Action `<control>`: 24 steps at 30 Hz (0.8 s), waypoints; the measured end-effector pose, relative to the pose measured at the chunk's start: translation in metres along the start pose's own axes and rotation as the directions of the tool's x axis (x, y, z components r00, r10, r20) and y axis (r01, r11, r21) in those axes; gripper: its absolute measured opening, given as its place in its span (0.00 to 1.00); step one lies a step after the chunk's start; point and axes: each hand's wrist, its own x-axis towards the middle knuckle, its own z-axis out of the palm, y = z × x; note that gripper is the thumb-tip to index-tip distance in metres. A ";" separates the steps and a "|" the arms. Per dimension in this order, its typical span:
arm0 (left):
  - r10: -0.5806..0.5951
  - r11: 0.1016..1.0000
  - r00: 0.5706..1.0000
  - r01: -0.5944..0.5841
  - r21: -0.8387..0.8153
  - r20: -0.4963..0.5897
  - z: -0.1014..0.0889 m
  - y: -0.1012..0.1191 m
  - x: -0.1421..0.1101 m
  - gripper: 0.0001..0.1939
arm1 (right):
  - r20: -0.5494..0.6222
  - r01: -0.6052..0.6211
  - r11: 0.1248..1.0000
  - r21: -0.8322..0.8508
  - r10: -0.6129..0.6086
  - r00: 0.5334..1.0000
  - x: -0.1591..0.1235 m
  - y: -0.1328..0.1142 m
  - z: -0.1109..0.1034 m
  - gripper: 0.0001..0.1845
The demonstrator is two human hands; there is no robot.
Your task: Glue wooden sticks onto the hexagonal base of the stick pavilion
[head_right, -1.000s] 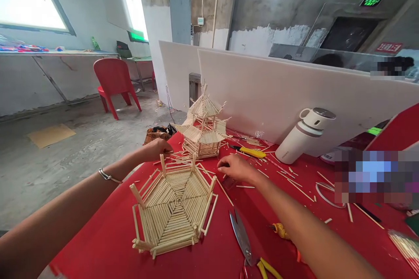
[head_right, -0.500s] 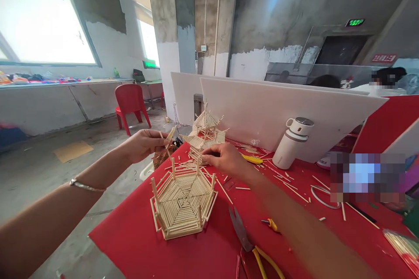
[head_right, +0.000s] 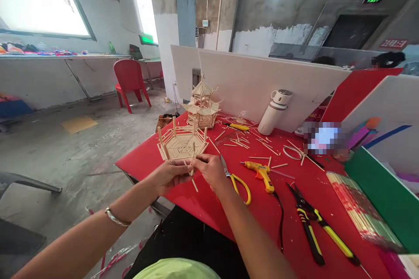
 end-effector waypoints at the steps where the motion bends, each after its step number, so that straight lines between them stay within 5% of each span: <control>1: -0.011 1.000 0.999 0.011 -0.017 -0.030 -0.001 -0.013 0.003 0.05 | -0.004 -0.029 0.999 -0.046 0.029 1.000 -0.001 0.012 -0.001 0.23; 5: -0.034 0.997 0.989 0.025 -0.068 -0.144 -0.006 -0.040 0.005 0.06 | -0.029 -0.143 0.960 -0.242 0.140 0.990 0.006 0.039 -0.014 0.13; 11: 0.062 0.984 0.967 -0.101 -0.147 -0.246 -0.013 -0.044 0.003 0.14 | -0.186 -0.221 0.856 -0.468 0.149 0.971 0.010 0.037 -0.019 0.06; 15: 0.115 0.956 0.945 -0.189 -0.225 -0.306 -0.015 -0.044 0.008 0.12 | -0.235 -0.206 0.868 -0.451 0.107 0.966 -0.012 0.035 -0.009 0.15; 17: 0.118 0.945 0.935 -0.209 -0.253 -0.334 -0.017 -0.046 0.010 0.12 | -0.185 -0.188 0.929 -0.318 0.134 0.974 -0.027 0.036 0.002 0.17; 19: 0.126 0.934 0.928 -0.230 -0.272 -0.349 -0.018 -0.048 0.010 0.12 | -0.088 -0.218 0.974 0.058 0.222 0.971 -0.038 0.038 0.017 0.21; 21: 0.141 0.926 0.923 -0.251 -0.282 -0.358 -0.018 -0.051 0.012 0.14 | -0.041 -0.273 0.891 0.363 0.307 0.951 -0.041 0.038 0.035 0.26; 24: 0.167 0.915 0.911 -0.286 -0.285 -0.378 -0.021 -0.053 0.016 0.19 | -0.053 -0.278 0.773 0.570 0.372 0.927 -0.032 0.037 0.058 0.29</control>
